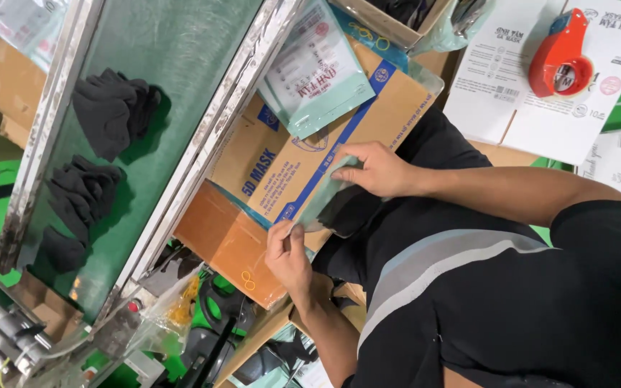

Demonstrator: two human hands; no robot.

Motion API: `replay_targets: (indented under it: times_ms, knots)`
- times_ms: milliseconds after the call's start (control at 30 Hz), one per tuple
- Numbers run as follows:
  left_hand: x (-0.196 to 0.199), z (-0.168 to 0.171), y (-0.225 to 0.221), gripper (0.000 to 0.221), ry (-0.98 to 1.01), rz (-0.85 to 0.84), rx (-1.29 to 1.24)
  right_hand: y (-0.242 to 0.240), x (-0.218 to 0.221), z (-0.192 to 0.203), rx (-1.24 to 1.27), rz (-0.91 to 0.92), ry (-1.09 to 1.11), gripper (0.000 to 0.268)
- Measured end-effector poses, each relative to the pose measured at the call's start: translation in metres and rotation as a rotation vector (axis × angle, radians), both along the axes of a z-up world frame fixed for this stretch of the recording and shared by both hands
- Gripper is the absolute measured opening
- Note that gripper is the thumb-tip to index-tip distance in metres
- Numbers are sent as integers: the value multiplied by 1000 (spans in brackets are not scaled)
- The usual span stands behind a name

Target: Manual sorting and packing of black face masks into individual plastic bags and shipping boxes.

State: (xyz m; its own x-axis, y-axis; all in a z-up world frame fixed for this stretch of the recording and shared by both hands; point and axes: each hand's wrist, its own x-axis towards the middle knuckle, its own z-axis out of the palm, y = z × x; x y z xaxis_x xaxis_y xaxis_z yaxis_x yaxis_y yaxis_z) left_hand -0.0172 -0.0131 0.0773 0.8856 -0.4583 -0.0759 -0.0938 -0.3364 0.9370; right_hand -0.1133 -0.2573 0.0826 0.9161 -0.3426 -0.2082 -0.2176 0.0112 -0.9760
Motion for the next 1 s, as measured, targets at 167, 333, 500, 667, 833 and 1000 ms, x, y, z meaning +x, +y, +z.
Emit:
replay_targets:
  times_ms: [167, 333, 500, 667, 833, 1000]
  knots:
    - [17, -20, 23, 8, 16, 98, -176, 18, 22, -39, 217, -15, -102, 33]
    - [73, -5, 7, 38, -252, 359, 154, 39, 51, -14, -133, 48, -239, 70]
    - [160, 18, -26, 58, -799, 208, 283, 41, 48, -11, -619, 107, -312, 74]
    - [300, 35, -77, 90, -1388, 84, 850, 38, 20, -21, -555, 229, -273, 56]
    - [399, -21, -86, 68, -934, -125, 909, 10, 24, -11, -572, 189, -242, 49]
    - [349, 48, -118, 48, -647, -116, 729, -48, 100, 18, -695, 82, -399, 40]
